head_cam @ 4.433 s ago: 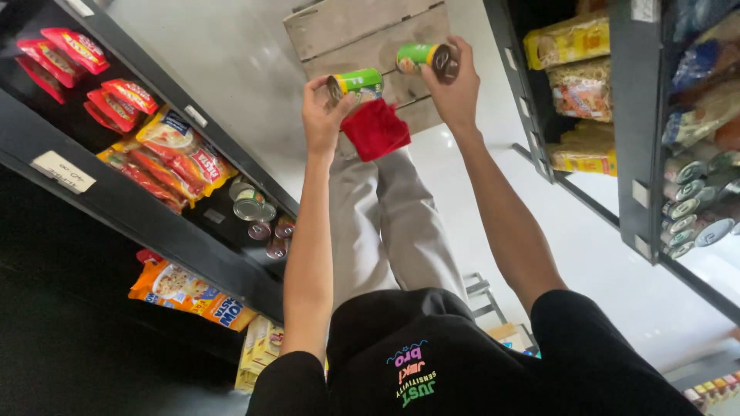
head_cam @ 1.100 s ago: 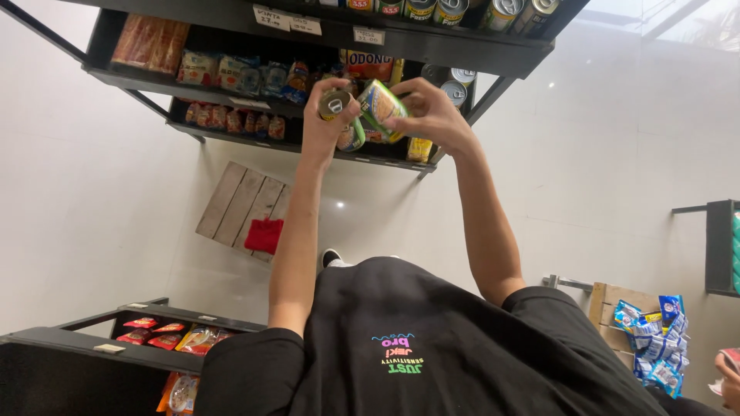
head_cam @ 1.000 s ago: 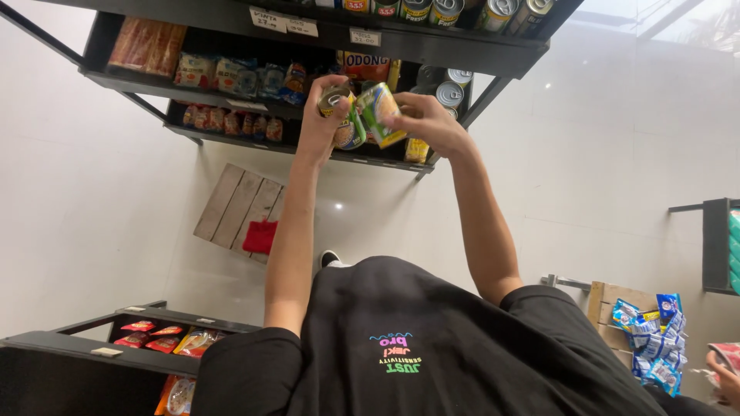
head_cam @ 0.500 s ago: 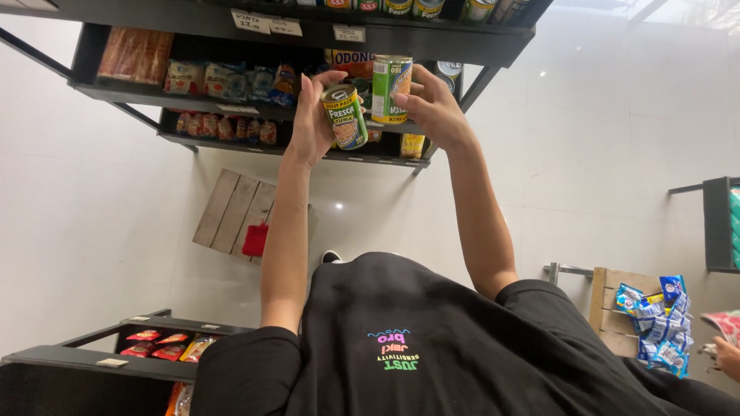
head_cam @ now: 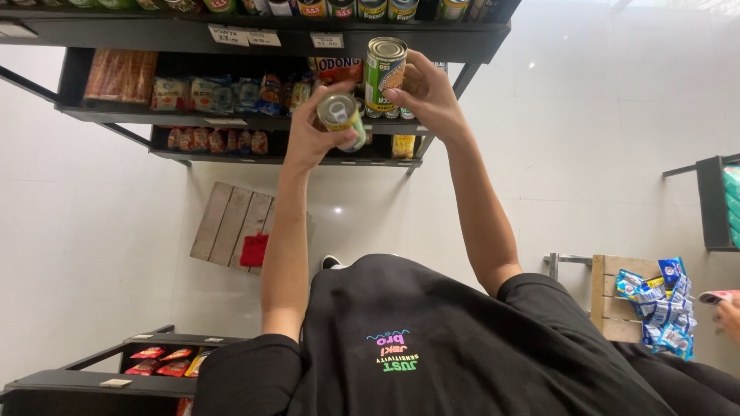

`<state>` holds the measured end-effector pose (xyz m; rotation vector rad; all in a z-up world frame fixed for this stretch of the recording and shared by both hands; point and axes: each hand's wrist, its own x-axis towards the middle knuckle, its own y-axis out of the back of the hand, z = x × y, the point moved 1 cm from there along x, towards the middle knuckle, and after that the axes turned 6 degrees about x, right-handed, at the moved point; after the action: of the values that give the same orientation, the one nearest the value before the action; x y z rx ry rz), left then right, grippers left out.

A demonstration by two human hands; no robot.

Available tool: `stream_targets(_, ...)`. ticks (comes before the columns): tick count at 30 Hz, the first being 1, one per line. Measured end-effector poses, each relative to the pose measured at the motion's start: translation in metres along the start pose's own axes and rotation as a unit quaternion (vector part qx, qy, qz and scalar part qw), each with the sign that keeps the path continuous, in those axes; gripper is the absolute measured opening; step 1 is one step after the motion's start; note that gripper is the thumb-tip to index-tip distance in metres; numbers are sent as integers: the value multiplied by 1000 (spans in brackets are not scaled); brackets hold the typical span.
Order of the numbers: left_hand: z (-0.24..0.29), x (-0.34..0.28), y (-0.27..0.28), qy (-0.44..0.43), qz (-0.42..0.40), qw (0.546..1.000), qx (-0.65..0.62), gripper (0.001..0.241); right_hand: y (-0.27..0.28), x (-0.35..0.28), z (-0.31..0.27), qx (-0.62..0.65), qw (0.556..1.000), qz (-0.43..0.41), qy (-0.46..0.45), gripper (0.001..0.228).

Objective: Cleaning and organizing canned goods on grocery store shelves.

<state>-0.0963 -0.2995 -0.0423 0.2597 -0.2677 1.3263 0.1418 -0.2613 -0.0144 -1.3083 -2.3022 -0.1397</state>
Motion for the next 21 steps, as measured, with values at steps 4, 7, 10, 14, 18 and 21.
stream_targets(4, -9, 6, -3, -24, -3, 985, -170, 84, 6, -2, 5, -51, 998, 39, -10, 67)
stream_targets(7, -8, 10, -7, -14, 8, 977, -212, 73, 9, 2, 7, -68, 997, 36, 5, 69)
stream_targets(10, 2, 8, -13, -14, -46, 968, -245, 68, 8, 2, 6, -68, 997, 41, 25, 63)
stream_targets(14, -8, 11, -10, 43, 0, 974, -224, 60, 14, 2, 8, -68, 996, 60, 19, 60)
stream_targets(18, -9, 9, -4, 38, 8, 983, -180, 59, 28, -1, 12, 8, 992, 121, 32, 63)
stream_targets(21, 5, 1, -2, 23, 0, 985, -172, 65, 38, 0, 13, 11, 992, 114, 51, 71)
